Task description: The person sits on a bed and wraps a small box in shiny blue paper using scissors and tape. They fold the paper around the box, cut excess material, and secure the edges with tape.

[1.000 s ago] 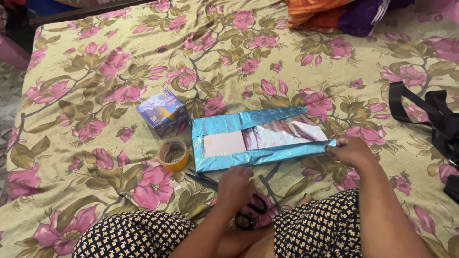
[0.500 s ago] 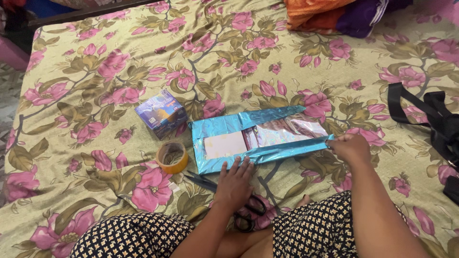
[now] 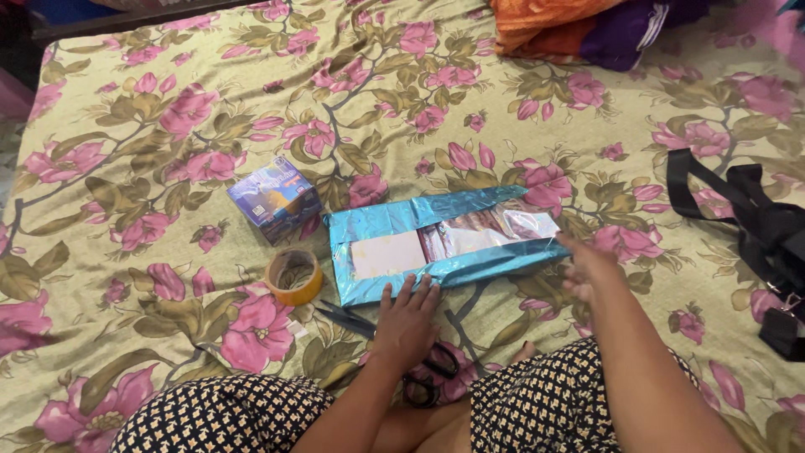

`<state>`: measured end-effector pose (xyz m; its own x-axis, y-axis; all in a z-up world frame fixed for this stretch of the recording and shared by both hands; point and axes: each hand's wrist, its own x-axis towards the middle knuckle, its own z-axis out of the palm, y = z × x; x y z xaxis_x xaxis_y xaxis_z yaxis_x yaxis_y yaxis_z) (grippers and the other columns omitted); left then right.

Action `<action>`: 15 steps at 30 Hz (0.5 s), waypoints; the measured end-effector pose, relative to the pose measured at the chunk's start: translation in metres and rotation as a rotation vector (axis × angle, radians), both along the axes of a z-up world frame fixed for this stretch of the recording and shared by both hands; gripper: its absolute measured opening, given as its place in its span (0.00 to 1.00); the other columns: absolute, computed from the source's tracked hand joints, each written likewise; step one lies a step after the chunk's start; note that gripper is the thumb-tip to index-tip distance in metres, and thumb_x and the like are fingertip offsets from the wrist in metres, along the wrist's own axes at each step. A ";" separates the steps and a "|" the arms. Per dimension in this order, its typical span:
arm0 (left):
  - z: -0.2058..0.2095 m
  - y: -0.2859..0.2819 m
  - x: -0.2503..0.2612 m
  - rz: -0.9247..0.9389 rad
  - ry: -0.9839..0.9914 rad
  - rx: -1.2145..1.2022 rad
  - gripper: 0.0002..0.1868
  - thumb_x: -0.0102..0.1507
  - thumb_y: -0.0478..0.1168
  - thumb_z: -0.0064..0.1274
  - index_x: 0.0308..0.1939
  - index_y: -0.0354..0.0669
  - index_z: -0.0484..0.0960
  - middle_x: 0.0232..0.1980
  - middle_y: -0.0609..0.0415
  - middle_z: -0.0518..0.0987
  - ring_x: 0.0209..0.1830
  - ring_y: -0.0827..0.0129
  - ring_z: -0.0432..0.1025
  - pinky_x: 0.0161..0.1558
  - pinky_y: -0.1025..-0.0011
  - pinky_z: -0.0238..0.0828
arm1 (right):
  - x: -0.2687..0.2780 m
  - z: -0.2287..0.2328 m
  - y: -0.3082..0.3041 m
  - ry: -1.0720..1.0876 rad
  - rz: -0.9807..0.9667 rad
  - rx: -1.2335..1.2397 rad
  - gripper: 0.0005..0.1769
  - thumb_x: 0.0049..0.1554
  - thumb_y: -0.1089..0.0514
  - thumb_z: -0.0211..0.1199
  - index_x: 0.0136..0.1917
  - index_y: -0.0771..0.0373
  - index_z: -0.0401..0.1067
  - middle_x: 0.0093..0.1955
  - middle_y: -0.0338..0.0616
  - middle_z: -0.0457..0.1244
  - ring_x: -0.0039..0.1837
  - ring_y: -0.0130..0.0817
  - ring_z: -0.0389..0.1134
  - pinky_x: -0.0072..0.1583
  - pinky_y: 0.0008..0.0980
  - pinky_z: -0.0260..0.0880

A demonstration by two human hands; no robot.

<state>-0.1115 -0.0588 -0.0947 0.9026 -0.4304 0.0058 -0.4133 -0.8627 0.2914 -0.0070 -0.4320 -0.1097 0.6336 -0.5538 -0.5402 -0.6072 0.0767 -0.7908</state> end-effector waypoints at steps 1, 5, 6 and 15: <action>0.000 0.000 0.000 0.002 -0.018 -0.017 0.41 0.60 0.48 0.56 0.75 0.48 0.59 0.80 0.52 0.56 0.81 0.55 0.45 0.73 0.40 0.36 | 0.000 -0.003 0.002 0.065 0.000 0.085 0.36 0.53 0.45 0.74 0.69 0.56 0.64 0.57 0.45 0.63 0.53 0.41 0.66 0.52 0.45 0.70; 0.000 -0.002 0.000 -0.001 -0.023 -0.021 0.41 0.60 0.47 0.56 0.75 0.46 0.59 0.79 0.51 0.56 0.80 0.54 0.45 0.73 0.39 0.36 | 0.003 -0.016 0.002 0.105 -0.026 0.358 0.27 0.54 0.52 0.71 0.63 0.55 0.66 0.55 0.41 0.63 0.58 0.42 0.66 0.58 0.44 0.70; -0.001 -0.002 0.000 -0.002 -0.020 -0.014 0.41 0.60 0.47 0.56 0.75 0.46 0.59 0.79 0.51 0.56 0.80 0.54 0.45 0.73 0.40 0.36 | 0.004 -0.021 0.002 0.086 -0.023 0.368 0.23 0.54 0.54 0.70 0.61 0.55 0.67 0.54 0.41 0.63 0.57 0.42 0.67 0.58 0.43 0.72; -0.001 0.001 0.000 0.003 -0.009 -0.041 0.40 0.60 0.45 0.55 0.75 0.45 0.59 0.80 0.49 0.56 0.81 0.55 0.45 0.75 0.44 0.36 | 0.022 -0.056 -0.022 0.089 -0.025 0.294 0.09 0.58 0.53 0.68 0.50 0.53 0.72 0.47 0.37 0.66 0.49 0.33 0.68 0.53 0.38 0.70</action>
